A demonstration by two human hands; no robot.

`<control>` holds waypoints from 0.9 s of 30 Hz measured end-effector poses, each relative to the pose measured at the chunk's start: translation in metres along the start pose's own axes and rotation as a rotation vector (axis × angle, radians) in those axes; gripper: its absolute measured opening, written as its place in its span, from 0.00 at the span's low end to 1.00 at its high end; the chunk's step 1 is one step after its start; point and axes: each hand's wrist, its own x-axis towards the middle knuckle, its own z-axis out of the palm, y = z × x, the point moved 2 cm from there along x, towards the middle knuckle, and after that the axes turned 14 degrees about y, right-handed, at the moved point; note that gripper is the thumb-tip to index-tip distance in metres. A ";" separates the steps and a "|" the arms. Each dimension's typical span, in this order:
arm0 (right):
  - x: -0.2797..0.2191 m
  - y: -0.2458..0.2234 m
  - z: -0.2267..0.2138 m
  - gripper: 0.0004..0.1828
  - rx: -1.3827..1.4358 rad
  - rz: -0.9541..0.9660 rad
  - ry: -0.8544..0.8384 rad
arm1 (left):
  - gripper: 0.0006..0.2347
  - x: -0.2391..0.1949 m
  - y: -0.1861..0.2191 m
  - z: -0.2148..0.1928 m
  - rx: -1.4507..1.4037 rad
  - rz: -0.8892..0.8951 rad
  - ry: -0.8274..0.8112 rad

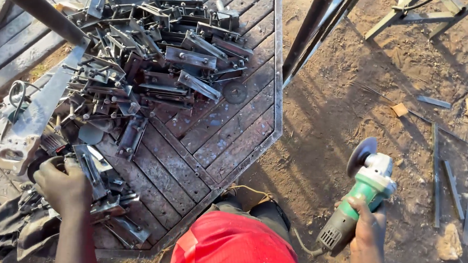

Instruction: Grinding small metal brackets or pieces using a handheld angle grinder on a metal workbench.

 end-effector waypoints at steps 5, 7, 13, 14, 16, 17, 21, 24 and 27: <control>-0.006 -0.015 0.022 0.27 0.279 0.096 -0.079 | 0.11 -0.065 0.097 0.005 -0.352 0.287 -0.326; -0.006 -0.013 0.031 0.23 0.363 0.125 -0.113 | 0.11 -0.122 0.161 -0.004 -0.470 0.387 -0.473; 0.002 0.017 0.035 0.24 0.712 0.514 -0.297 | 0.32 -0.312 0.257 -0.034 -0.455 1.135 -1.175; 0.003 0.021 0.032 0.25 0.733 0.551 -0.328 | 0.30 -0.328 0.259 -0.036 -0.369 1.122 -1.261; 0.007 0.027 0.023 0.25 0.754 0.586 -0.363 | 0.28 -0.347 0.261 -0.042 -0.284 1.107 -1.340; 0.009 0.029 0.017 0.24 0.762 0.624 -0.399 | 0.29 -0.349 0.262 -0.046 -0.263 1.111 -1.339; 0.013 0.033 0.005 0.25 0.703 0.657 -0.417 | 0.27 -0.363 0.263 -0.061 -0.208 1.078 -1.332; 0.021 0.032 -0.003 0.24 0.620 0.654 -0.505 | 0.20 -0.371 0.273 -0.089 -0.178 0.944 -1.375; 0.021 0.020 0.000 0.25 0.629 0.732 -0.507 | 0.15 -0.381 0.269 -0.099 -0.199 0.835 -1.351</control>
